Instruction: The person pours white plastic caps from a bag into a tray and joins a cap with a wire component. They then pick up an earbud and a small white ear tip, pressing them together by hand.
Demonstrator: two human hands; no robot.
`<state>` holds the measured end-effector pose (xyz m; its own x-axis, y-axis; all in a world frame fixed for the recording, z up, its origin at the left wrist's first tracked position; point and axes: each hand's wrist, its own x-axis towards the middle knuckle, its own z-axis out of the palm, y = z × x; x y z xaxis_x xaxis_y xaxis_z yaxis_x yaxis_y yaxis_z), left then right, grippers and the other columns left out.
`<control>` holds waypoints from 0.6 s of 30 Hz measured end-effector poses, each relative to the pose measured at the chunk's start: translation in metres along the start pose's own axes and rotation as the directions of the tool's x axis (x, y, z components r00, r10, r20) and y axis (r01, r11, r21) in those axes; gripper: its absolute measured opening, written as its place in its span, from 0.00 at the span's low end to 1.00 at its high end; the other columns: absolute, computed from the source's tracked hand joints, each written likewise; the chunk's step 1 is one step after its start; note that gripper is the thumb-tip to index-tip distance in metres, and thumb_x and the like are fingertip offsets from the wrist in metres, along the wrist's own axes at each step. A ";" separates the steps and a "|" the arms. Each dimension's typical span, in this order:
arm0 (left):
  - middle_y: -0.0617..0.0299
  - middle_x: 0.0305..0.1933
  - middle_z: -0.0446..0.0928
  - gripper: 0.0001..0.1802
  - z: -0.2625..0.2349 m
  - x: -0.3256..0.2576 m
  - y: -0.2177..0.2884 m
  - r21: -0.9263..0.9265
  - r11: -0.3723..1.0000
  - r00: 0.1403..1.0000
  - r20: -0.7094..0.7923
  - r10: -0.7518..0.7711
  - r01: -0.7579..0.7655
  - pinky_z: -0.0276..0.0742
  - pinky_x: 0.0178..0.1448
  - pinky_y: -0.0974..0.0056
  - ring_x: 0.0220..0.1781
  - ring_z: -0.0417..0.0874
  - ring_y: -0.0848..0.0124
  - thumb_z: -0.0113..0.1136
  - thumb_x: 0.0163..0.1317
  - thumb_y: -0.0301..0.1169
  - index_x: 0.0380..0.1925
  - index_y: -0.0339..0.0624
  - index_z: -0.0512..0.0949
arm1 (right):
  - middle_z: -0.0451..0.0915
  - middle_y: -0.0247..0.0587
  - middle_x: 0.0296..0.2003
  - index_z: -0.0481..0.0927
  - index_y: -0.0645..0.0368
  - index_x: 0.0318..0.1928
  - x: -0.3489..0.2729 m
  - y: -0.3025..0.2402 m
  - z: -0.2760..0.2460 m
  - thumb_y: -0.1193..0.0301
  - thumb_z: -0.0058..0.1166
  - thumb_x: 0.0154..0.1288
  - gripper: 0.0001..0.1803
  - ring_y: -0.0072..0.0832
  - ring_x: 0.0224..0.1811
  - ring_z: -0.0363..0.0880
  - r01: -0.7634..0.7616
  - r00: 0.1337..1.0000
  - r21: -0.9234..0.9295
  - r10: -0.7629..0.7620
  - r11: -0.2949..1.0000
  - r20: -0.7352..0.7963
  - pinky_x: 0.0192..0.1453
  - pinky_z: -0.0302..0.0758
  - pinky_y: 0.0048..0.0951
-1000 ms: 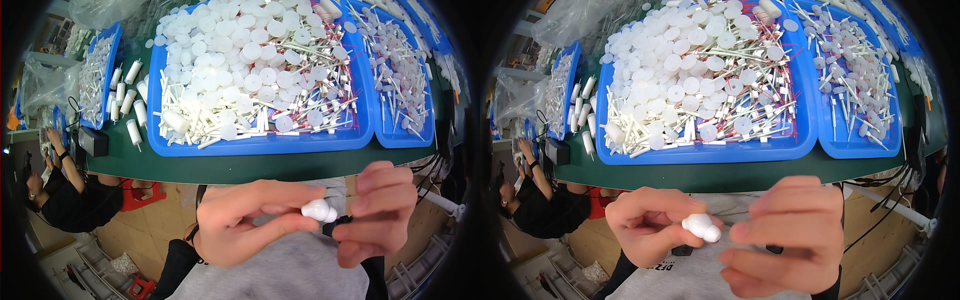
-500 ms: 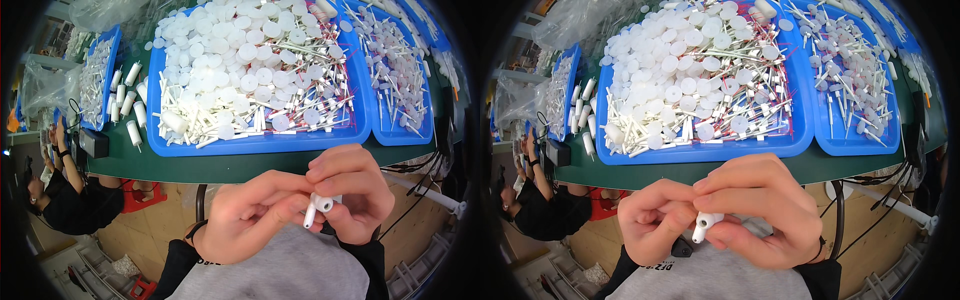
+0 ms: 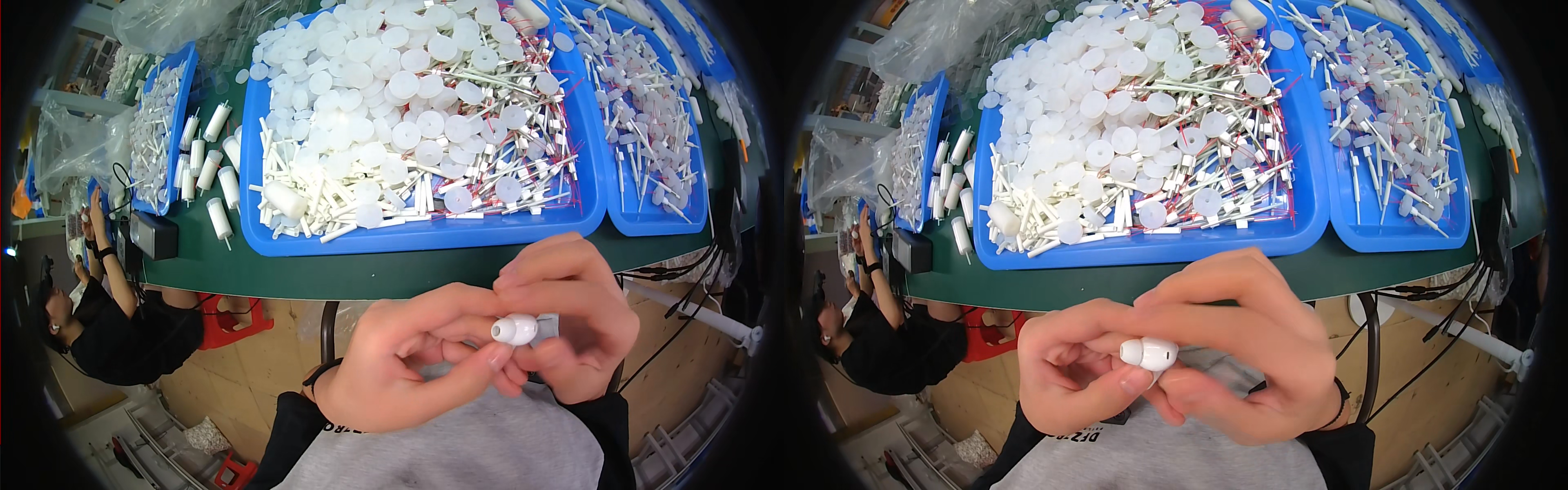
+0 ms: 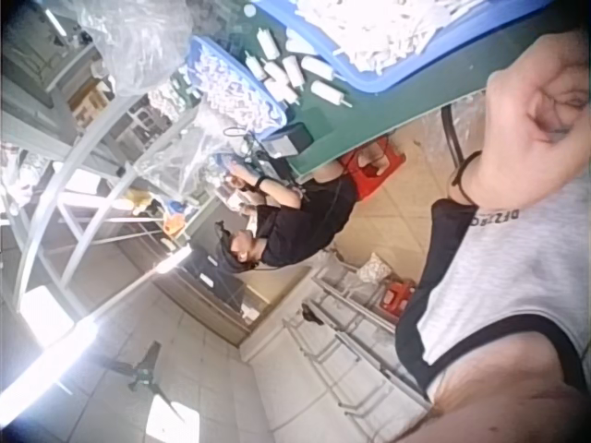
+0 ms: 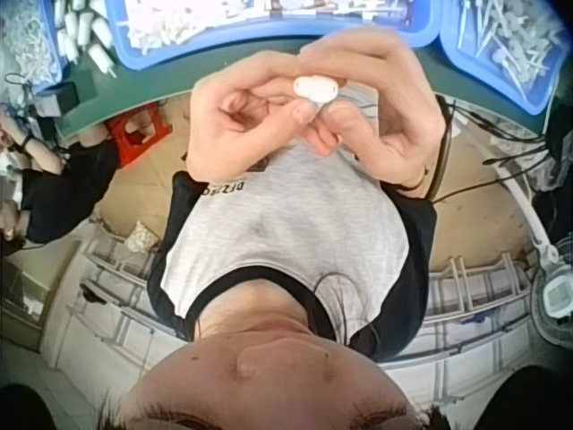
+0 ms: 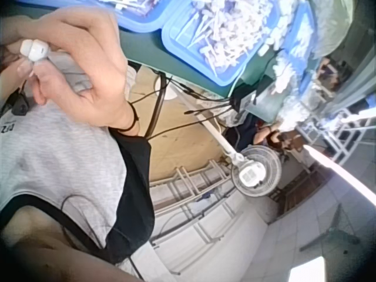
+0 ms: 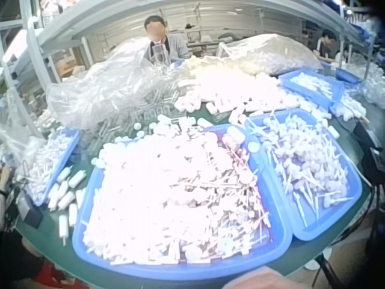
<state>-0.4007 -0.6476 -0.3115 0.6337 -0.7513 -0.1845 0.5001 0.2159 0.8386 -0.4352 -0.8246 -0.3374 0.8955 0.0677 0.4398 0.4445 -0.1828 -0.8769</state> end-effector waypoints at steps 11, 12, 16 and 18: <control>0.52 0.39 0.76 0.16 0.000 0.001 -0.005 0.008 0.997 0.997 -0.007 0.076 -0.076 0.77 0.44 0.69 0.39 0.79 0.71 0.52 0.56 0.15 0.46 0.25 0.67 | 0.73 0.53 0.39 0.78 0.66 0.38 -0.005 -0.005 0.003 0.69 0.53 0.56 0.13 0.31 0.34 0.73 0.053 0.998 0.014 -0.053 0.999 0.033 0.36 0.70 0.26; 0.52 0.39 0.76 0.16 0.002 0.001 -0.004 0.008 0.997 0.997 -0.006 0.076 -0.076 0.77 0.44 0.69 0.39 0.79 0.71 0.52 0.56 0.15 0.46 0.25 0.67 | 0.73 0.52 0.39 0.78 0.66 0.38 -0.007 -0.011 0.006 0.66 0.52 0.59 0.14 0.30 0.34 0.73 -0.088 0.995 0.093 0.091 0.992 -0.028 0.36 0.69 0.25; 0.40 0.35 0.76 0.22 0.006 -0.001 -0.003 0.041 0.994 0.995 -0.003 0.098 -0.097 0.81 0.40 0.61 0.38 0.81 0.60 0.52 0.52 0.18 0.48 0.18 0.65 | 0.73 0.50 0.36 0.77 0.67 0.38 -0.009 -0.016 0.011 0.61 0.48 0.64 0.18 0.26 0.34 0.72 -0.264 0.947 0.226 0.296 0.938 -0.123 0.36 0.69 0.24; 0.39 0.36 0.76 0.23 0.005 -0.004 -0.006 0.053 0.993 0.994 0.009 0.108 -0.108 0.80 0.42 0.59 0.39 0.81 0.59 0.53 0.52 0.19 0.49 0.18 0.64 | 0.73 0.50 0.40 0.76 0.68 0.41 -0.011 -0.012 0.006 0.70 0.47 0.62 0.13 0.27 0.37 0.73 -0.244 0.960 0.294 0.274 0.924 -0.065 0.39 0.70 0.24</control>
<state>-0.4090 -0.6493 -0.3128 0.6786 -0.7292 -0.0883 0.3964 0.2624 0.8798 -0.4502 -0.8170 -0.3323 0.9797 -0.0486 0.1946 0.1987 0.1030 -0.9746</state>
